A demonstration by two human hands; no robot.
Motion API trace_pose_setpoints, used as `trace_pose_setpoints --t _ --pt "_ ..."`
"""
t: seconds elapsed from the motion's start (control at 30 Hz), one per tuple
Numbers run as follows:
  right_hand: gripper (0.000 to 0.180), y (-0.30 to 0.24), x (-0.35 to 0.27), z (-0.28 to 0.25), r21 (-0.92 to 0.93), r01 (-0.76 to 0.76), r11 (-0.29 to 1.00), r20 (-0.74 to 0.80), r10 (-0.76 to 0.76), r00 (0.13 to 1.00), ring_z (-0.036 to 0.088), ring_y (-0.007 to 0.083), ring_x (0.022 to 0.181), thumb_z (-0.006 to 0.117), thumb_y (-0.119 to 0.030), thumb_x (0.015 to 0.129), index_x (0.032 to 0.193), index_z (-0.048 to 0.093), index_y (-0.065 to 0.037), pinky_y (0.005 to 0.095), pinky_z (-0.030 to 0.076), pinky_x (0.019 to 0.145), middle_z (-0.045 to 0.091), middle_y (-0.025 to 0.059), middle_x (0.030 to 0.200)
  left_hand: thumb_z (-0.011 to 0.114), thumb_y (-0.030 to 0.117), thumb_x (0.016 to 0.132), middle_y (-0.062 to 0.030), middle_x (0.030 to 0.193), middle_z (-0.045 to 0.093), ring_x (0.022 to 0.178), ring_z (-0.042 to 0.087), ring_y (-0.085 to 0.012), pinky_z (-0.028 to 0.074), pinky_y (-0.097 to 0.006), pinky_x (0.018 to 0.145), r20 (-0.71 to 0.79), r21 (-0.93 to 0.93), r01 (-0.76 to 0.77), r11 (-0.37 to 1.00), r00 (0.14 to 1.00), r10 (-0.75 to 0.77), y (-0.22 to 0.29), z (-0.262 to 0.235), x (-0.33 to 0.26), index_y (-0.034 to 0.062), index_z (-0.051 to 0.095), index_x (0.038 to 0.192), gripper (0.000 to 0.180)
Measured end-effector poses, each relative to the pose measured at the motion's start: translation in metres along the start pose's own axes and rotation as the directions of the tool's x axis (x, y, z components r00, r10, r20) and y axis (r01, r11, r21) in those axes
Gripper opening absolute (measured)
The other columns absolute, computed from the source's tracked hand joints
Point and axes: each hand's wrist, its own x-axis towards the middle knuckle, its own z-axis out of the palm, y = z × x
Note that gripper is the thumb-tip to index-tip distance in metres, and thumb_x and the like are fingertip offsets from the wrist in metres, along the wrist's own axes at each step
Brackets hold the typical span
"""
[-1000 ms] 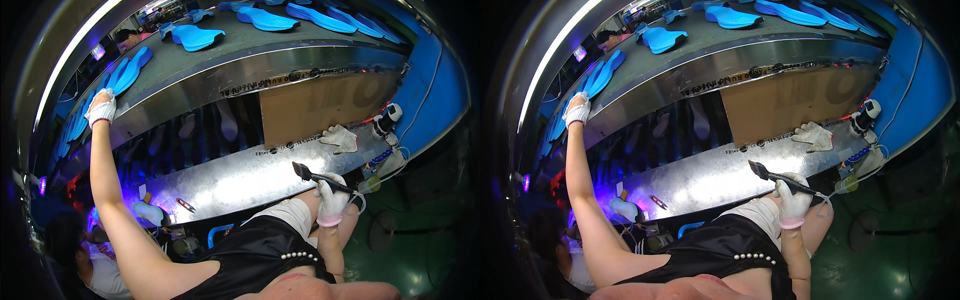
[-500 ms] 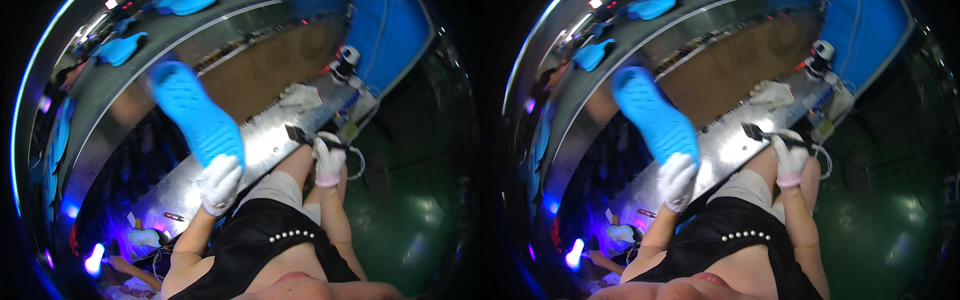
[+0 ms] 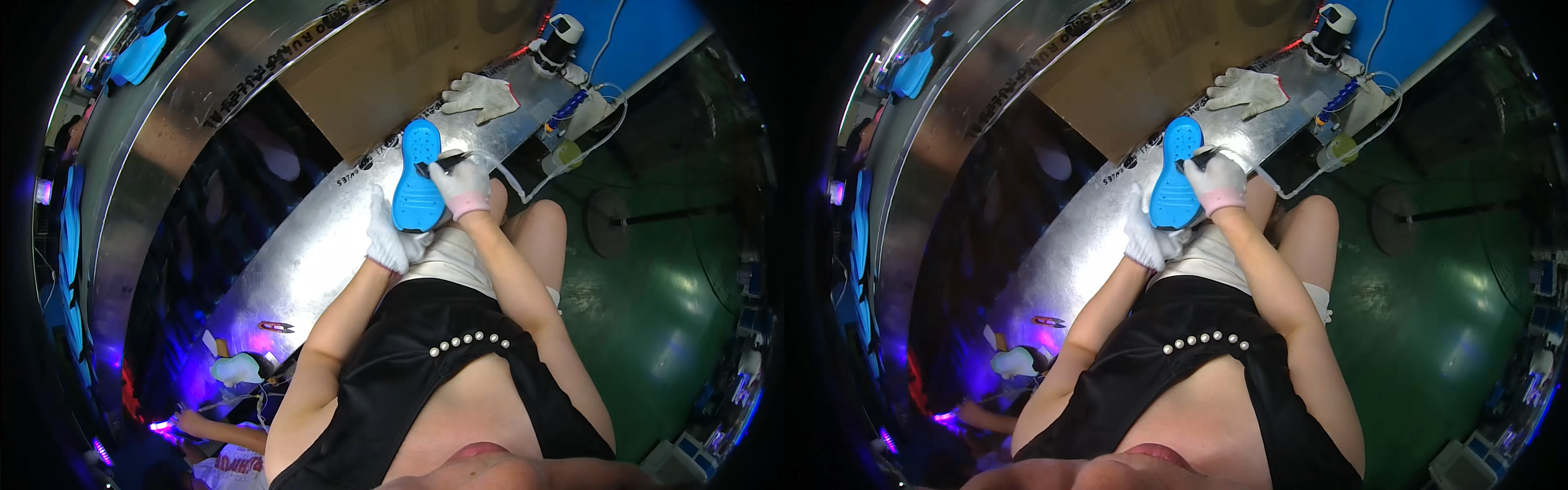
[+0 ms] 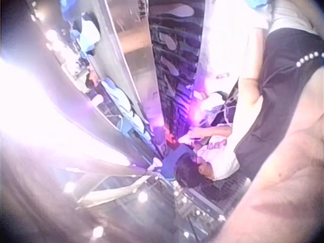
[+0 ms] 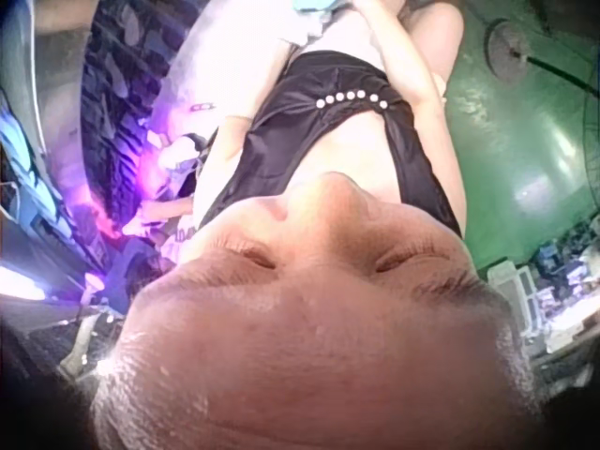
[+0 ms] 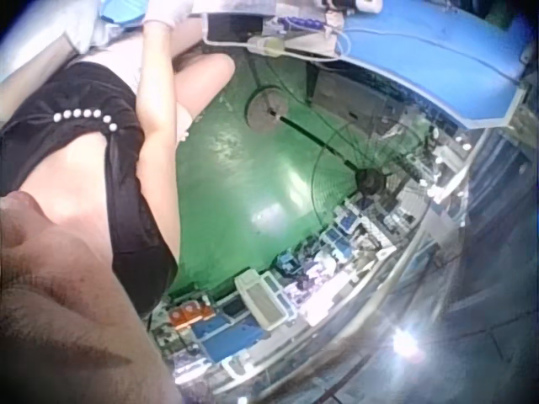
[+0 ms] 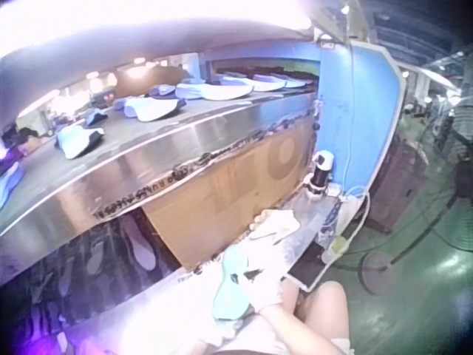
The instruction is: The person cleans the bottom of a blue shoe sole by applying a liquid with a brush and then wipes the sole with a cloth, repeating these actions for multiple blue soles and placing each on a moving conveyor belt.
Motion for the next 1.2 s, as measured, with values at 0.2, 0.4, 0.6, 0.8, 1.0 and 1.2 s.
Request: trace_pose_setpoints --t 0.2,0.4,0.6,0.8,1.0,1.2 --pt "0.016 -0.022 -0.064 -0.063 0.058 0.373 0.926 0.15 -0.378 0.914 0.064 0.0302 0.079 0.066 -0.023 0.079 0.088 0.064 -0.009 0.0377 0.051 0.07 0.066 0.0119 0.08 0.023 0.072 0.088 -0.0196 0.122 0.057 0.11 0.056 -0.0363 0.042 -0.046 0.101 -0.044 -0.08 -0.1 0.992 0.994 0.097 -0.019 0.013 0.012 0.0093 0.044 0.136 0.081" --pt "0.011 -0.025 -0.028 -0.087 0.223 0.498 0.838 -0.337 -0.413 0.846 0.063 0.0281 0.066 0.068 -0.017 0.078 0.085 0.066 -0.008 0.0343 0.05 0.059 0.066 0.0099 0.079 0.027 0.066 0.092 -0.0175 0.123 0.058 0.101 0.061 -0.036 0.053 -0.047 0.084 0.337 0.002 -0.011 1.0 0.941 0.009 -0.033 0.034 0.006 0.0056 0.045 0.134 0.076" --pt "0.016 -0.041 -0.059 -0.105 0.407 0.637 0.655 -0.183 -0.624 0.759 0.064 0.0253 0.068 0.074 -0.012 0.072 0.086 0.066 -0.009 0.0325 0.05 0.061 0.065 0.0072 0.075 0.028 0.064 0.093 -0.0163 0.127 0.053 0.112 0.054 -0.0304 0.044 -0.045 0.097 0.449 -0.109 -0.196 0.975 0.865 0.224 -0.038 0.016 0.015 0.0067 0.039 0.137 0.072" --pt "0.023 -0.041 -0.079 -0.103 0.043 0.776 0.629 -0.148 -0.764 0.628 0.064 0.0223 0.071 0.071 -0.011 0.075 0.097 0.065 -0.009 0.0327 0.051 0.061 0.066 0.0056 0.087 0.032 0.072 0.087 -0.03 0.128 0.05 0.103 0.06 -0.0412 0.053 -0.051 0.082 0.44 -0.225 -0.042 0.973 0.887 0.14 -0.03 0.056 0.008 0.0028 0.035 0.141 0.088" --pt "0.019 -0.043 -0.068 -0.106 0.601 0.181 0.779 -0.119 -0.137 0.983 0.066 0.0172 0.07 0.073 -0.007 0.076 0.093 0.067 -0.003 0.0299 0.053 0.065 0.067 0.007 0.078 0.027 0.075 0.086 -0.029 0.13 0.048 0.105 0.056 -0.0452 0.052 -0.049 0.088 0.428 -0.205 -0.13 0.97 0.879 0.208 -0.015 0.049 0.004 0.0017 0.033 0.142 0.093" --pt "0.021 -0.055 -0.094 -0.105 0.692 0.192 0.696 0.013 -0.278 0.961 0.066 0.0192 0.071 0.077 -0.007 0.071 0.089 0.067 -0.003 0.0305 0.052 0.066 0.067 0.0097 0.081 0.025 0.071 0.089 -0.0248 0.128 0.053 0.103 0.06 -0.0438 0.053 -0.054 0.082 0.37 -0.073 -0.028 0.997 0.928 0.053 0.012 0.078 0.004 0.0074 0.036 0.142 0.083"
